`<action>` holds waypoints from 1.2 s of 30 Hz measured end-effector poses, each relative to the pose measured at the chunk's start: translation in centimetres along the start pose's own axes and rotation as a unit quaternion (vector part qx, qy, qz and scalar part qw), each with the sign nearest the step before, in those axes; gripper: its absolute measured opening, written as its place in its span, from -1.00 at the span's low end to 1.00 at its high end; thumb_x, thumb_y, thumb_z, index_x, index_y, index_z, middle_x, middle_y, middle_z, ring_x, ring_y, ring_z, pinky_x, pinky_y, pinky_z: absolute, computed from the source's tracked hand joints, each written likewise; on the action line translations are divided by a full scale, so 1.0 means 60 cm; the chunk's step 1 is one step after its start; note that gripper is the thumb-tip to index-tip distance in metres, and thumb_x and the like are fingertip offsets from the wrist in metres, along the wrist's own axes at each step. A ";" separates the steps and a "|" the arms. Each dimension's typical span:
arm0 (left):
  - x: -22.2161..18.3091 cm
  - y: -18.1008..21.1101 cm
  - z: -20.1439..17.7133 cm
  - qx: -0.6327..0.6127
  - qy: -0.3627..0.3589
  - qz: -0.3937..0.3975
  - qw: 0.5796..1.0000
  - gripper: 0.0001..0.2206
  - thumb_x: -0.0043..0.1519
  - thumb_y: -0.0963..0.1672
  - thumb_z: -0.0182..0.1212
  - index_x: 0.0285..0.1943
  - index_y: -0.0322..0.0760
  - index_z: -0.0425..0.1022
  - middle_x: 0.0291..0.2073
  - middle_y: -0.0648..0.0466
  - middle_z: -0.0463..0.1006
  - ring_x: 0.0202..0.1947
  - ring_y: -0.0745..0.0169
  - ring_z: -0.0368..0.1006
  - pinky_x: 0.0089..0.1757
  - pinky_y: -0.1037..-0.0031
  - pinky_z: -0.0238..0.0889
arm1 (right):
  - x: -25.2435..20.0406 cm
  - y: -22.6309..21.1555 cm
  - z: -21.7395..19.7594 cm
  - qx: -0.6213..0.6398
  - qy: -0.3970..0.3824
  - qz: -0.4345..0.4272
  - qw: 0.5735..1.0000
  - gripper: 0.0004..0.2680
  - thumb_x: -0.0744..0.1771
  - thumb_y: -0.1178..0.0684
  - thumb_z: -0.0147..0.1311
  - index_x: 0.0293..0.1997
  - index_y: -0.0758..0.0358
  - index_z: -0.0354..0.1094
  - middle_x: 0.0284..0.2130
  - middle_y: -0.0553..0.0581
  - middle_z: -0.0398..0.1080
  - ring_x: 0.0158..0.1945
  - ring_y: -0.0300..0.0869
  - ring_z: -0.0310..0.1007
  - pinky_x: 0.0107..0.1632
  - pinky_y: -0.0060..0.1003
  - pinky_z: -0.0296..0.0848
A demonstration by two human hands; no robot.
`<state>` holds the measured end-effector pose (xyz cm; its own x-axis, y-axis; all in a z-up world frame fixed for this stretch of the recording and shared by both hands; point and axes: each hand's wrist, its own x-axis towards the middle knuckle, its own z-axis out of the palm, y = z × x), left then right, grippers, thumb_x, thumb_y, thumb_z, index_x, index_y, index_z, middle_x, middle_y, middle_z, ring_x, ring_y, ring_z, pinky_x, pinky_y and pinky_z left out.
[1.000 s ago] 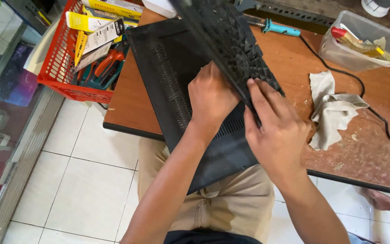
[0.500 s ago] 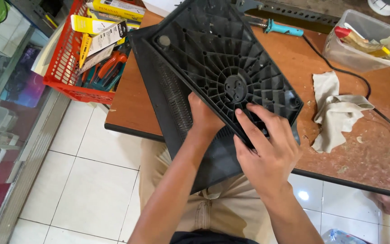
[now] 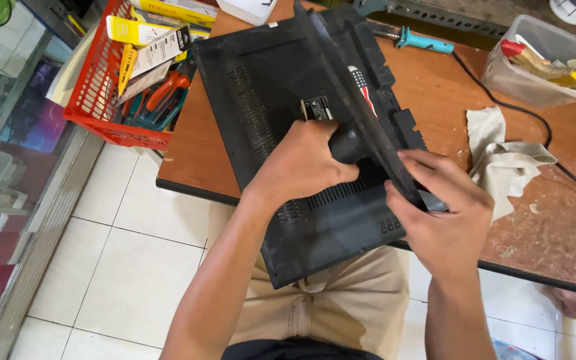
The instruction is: Disassembling a computer monitor by unscrewing the back panel, removing the stand, and cleaning the parts.
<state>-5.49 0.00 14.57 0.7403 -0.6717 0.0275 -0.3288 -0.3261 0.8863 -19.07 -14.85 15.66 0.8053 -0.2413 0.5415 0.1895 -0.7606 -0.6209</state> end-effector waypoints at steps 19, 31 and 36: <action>0.028 -0.022 0.014 -0.034 0.000 -0.009 0.999 -0.81 -0.10 -0.13 0.36 -0.49 -0.31 0.42 -0.60 0.14 0.49 -0.49 0.39 0.38 -0.40 0.45 0.19 | -0.003 0.007 0.014 -0.079 0.034 -0.118 0.989 -0.86 0.31 0.46 0.23 -0.06 0.61 0.53 -0.09 0.41 0.53 -0.05 0.06 0.58 0.15 -0.15 0.56; 0.035 -0.016 0.028 -0.007 0.088 0.060 0.994 -0.74 -0.13 -0.09 0.37 -0.33 -0.32 0.58 -0.37 0.00 0.71 -0.30 0.12 0.63 -0.32 0.44 0.31 | 0.004 0.029 0.005 -0.059 0.051 -0.162 0.984 -0.85 0.31 0.54 0.26 -0.07 0.67 0.50 -0.10 0.54 0.51 -0.07 0.18 0.60 0.11 -0.09 0.61; 0.033 -0.020 0.040 -0.014 0.077 0.061 0.995 -0.74 -0.12 -0.10 0.38 -0.36 -0.39 0.55 -0.37 -0.02 0.70 -0.31 0.17 0.63 -0.31 0.48 0.32 | 0.002 0.035 0.007 -0.045 0.047 -0.130 0.989 -0.84 0.30 0.54 0.24 -0.07 0.66 0.51 -0.11 0.53 0.51 -0.05 0.16 0.60 0.11 -0.12 0.60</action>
<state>-5.01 -2.53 12.46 0.7774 -0.5947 0.2047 -0.4068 -0.2272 0.8848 -18.34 -16.23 14.16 0.6791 -0.0820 0.7294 0.3293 -0.8541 -0.4026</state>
